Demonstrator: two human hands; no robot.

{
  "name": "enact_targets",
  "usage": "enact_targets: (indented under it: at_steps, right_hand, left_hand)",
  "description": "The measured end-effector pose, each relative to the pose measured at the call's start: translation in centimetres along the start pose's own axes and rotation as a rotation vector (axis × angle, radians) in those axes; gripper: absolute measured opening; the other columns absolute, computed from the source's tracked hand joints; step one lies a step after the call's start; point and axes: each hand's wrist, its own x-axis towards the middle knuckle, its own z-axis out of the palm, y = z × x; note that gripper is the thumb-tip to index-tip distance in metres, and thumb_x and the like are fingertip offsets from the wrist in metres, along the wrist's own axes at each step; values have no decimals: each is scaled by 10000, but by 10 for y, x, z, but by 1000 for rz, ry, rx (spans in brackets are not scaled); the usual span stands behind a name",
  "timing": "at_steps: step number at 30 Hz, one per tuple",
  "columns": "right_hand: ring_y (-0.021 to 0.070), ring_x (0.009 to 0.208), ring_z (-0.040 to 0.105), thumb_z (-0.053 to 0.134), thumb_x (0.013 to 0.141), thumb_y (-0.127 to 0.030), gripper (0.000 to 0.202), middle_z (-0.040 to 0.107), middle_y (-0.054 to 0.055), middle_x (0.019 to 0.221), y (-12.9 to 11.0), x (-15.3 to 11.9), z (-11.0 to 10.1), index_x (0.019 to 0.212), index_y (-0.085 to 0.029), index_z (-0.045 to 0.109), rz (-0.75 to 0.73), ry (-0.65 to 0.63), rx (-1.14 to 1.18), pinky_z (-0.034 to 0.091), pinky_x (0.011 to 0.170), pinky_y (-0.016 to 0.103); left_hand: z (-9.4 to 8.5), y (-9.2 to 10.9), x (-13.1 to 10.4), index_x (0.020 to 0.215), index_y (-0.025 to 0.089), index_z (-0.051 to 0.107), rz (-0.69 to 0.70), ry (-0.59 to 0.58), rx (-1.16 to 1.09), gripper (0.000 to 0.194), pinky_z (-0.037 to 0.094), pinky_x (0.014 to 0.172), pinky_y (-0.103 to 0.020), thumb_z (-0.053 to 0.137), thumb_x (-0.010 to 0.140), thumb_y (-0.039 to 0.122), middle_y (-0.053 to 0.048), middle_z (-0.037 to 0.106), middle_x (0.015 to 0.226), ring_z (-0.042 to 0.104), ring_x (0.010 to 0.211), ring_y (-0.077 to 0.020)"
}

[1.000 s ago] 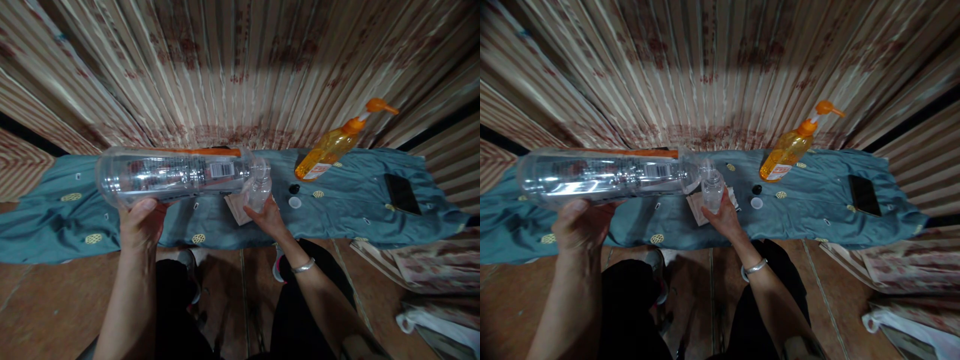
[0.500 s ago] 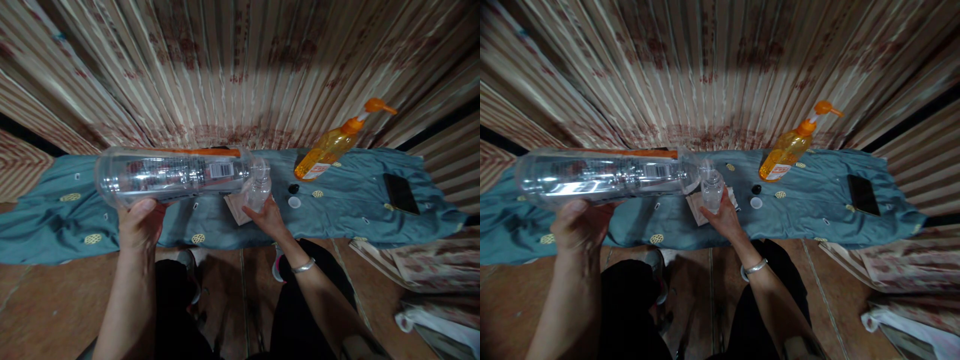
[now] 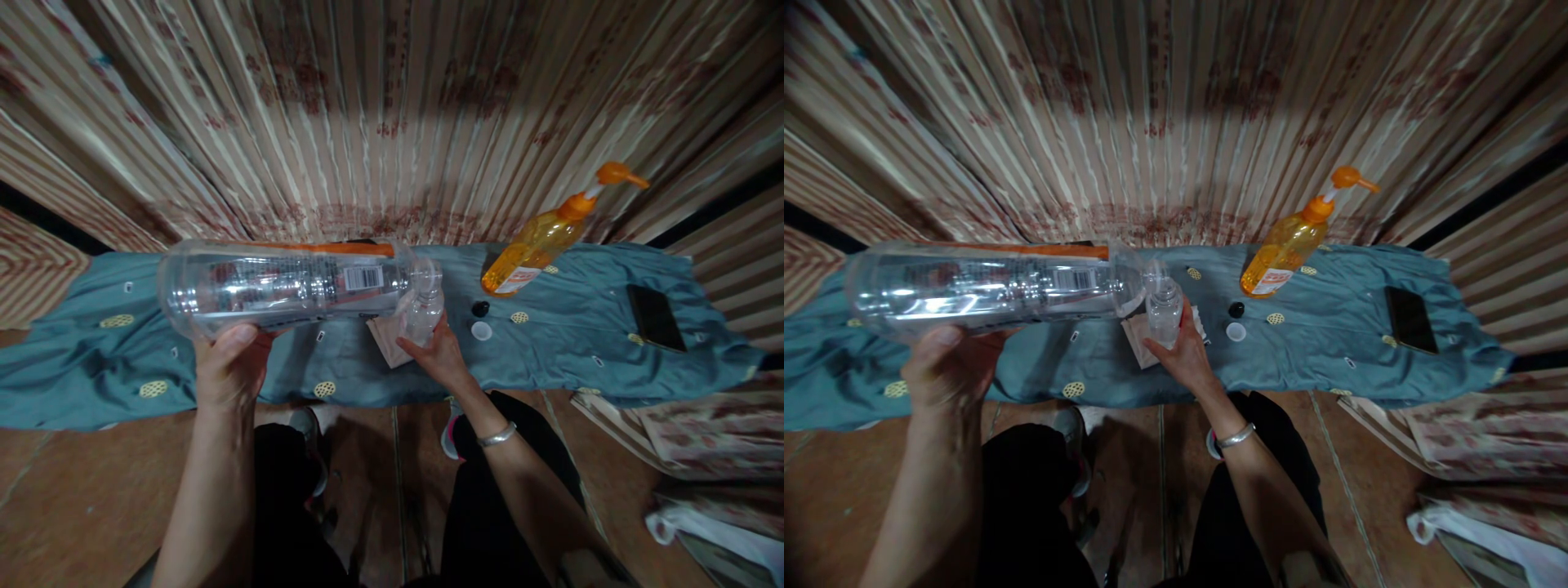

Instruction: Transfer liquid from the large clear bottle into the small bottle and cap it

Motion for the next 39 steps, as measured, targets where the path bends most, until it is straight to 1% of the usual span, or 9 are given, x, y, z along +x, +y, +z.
enact_targets:
  at_steps: [4,9,13,16,20,22,31,34,39]
  right_hand:
    - [393,1373,731,967,742,-414,1046,733,194,1500,-2,0,-3,1621,-205,439,21,-14,12,582,1188,612]
    - [391,1366,733,976,737,-425,1033,735,185,1494,-4,1,-6,1609,-211,465,22,-25,19,585,1187,599]
    - [386,1344,745,969,742,-417,1030,746,186,1479,-5,1,-6,1615,-194,470,10,-30,28,587,1183,598]
    - [386,1314,763,970,742,-405,1039,764,188,1451,-4,1,-6,1623,-181,468,20,-38,30,602,1164,596]
    - [385,1296,774,974,745,-405,1035,782,170,1428,-2,0,-5,1630,-209,475,25,-32,22,616,1141,590]
    - [387,1297,774,975,744,-418,1040,782,175,1429,-1,-1,-5,1631,-204,475,21,-32,19,620,1134,585]
    - [399,1326,761,975,746,-443,1031,765,187,1458,1,-2,-5,1623,-205,488,21,-25,-19,613,1143,598]
    - [398,1328,760,963,757,-434,998,766,186,1457,1,-2,-5,1610,-205,497,9,-35,-14,614,1145,600]
    - [394,1350,747,960,763,-432,915,769,178,1451,1,-2,-4,1554,-214,555,-4,-29,-2,606,1165,607]
  left_hand:
    - [1,0,-1,1625,520,473,8,1,-2,1315,666,1007,-643,1084,473,347,-3,846,1045,822,1116,-394]
    - [1,-1,0,1562,538,540,22,-16,14,1219,673,1000,-661,1085,482,387,2,847,1082,823,1093,-387]
    - [0,-2,1,1533,514,577,28,-9,15,1170,683,987,-646,1079,484,389,-4,846,1082,817,1101,-381]
    - [1,-1,1,1536,503,577,18,10,27,1193,684,986,-641,1076,459,379,-4,843,1060,812,1117,-386]
    - [3,0,0,1551,509,552,18,32,30,1221,680,992,-633,1064,454,351,4,843,1028,809,1136,-389]
    - [3,0,0,1552,515,544,17,36,20,1239,677,995,-633,1067,443,341,6,845,1032,809,1141,-391]
    - [3,-2,1,1586,555,506,29,4,0,1268,665,1013,-647,1071,476,319,22,839,1032,828,1101,-381]
    - [4,-1,1,1603,543,496,26,2,9,1297,670,1011,-636,1077,463,329,19,838,1027,823,1116,-380]
    - [6,0,1,1598,531,511,22,15,7,1314,674,1000,-667,1089,433,346,10,844,1017,816,1112,-391]
